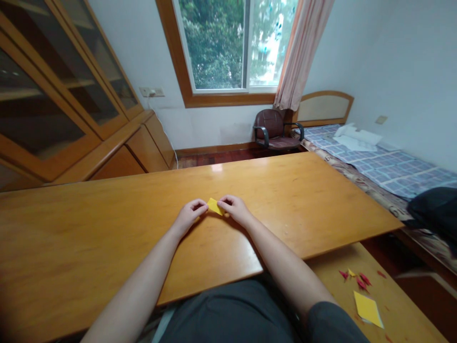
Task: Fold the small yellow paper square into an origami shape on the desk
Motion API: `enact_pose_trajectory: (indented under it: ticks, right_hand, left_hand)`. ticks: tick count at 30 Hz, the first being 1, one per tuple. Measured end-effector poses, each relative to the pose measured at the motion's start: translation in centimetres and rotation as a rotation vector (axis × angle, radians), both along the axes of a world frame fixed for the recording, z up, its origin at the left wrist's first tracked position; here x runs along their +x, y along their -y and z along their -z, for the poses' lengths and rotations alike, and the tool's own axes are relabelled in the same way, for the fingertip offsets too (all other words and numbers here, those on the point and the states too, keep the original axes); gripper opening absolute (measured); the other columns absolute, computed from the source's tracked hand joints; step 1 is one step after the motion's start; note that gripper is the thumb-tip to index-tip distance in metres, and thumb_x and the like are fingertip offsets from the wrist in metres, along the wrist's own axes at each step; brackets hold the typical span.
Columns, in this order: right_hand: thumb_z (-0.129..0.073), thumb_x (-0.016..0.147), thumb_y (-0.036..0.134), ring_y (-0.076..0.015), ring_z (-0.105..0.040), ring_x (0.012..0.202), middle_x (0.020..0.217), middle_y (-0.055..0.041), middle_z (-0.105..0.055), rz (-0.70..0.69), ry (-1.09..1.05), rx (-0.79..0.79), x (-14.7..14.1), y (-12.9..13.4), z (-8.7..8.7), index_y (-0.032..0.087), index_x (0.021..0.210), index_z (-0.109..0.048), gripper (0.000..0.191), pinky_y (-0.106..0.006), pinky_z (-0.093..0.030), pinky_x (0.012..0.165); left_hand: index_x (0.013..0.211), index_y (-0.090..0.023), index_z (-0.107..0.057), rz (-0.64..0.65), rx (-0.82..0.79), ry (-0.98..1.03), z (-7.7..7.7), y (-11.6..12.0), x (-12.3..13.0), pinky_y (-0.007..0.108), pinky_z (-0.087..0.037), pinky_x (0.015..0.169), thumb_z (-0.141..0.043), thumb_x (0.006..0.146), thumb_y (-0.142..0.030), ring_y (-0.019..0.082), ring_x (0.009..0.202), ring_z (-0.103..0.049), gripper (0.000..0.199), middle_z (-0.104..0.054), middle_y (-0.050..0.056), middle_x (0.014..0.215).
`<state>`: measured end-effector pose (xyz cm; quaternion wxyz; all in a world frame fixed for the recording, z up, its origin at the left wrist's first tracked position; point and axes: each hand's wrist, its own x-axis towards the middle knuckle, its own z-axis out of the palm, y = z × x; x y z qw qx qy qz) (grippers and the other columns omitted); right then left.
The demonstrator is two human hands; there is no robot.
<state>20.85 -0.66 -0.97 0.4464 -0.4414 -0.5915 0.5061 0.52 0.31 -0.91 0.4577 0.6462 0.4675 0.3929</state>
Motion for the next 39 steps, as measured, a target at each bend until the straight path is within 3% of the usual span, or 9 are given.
enact_pose_trajectory:
  ticks: [12, 18, 32, 39]
  right_hand:
    - [-0.061, 0.083, 0.036, -0.0120, -0.056, 0.059, 0.068, -0.0010, -0.064, -0.091, 0.247, 0.151, -0.4, 0.5, -0.3, 0.015, 0.079, -0.067, 0.023, -0.022, -0.043, 0.057]
    - [-0.061, 0.083, 0.033, -0.0135, -0.058, 0.064, 0.070, -0.0019, -0.066, -0.050, 0.282, 0.182, -0.3, 0.3, -0.4, 0.015, 0.077, -0.068, 0.020, -0.024, -0.043, 0.063]
    - [-0.063, 0.078, 0.036, -0.0144, -0.058, 0.066, 0.070, -0.0020, -0.066, 0.056, 0.096, 0.108, 0.1, 0.0, 0.2, 0.015, 0.075, -0.066, 0.021, -0.025, -0.044, 0.064]
    - [-0.063, 0.079, 0.043, -0.0121, -0.054, 0.058, 0.068, -0.0019, -0.064, 0.114, -0.021, 0.048, 0.1, -0.2, 0.0, 0.015, 0.076, -0.065, 0.029, -0.023, -0.042, 0.056]
  left_hand:
    - [0.076, -0.017, -0.068, 0.048, 0.058, -0.083, -0.6, 0.3, 0.3, 0.027, -0.045, 0.071, -0.064, 0.076, -0.042, 0.018, 0.075, -0.060, 0.026, -0.067, 0.003, 0.077]
    - [0.072, -0.016, -0.066, -0.024, 0.051, -0.041, -0.7, 0.3, 0.2, 0.025, -0.043, 0.066, -0.066, 0.074, -0.039, 0.016, 0.068, -0.056, 0.023, -0.063, 0.001, 0.070]
    - [0.073, -0.016, -0.067, -0.115, 0.007, 0.095, -0.1, 0.0, -0.3, 0.024, -0.043, 0.069, -0.068, 0.074, -0.040, 0.016, 0.071, -0.056, 0.024, -0.065, 0.001, 0.072]
    - [0.074, -0.016, -0.066, -0.194, -0.033, 0.282, 0.8, -0.5, -0.5, 0.023, -0.041, 0.067, -0.071, 0.072, -0.039, 0.014, 0.068, -0.054, 0.024, -0.063, -0.001, 0.071]
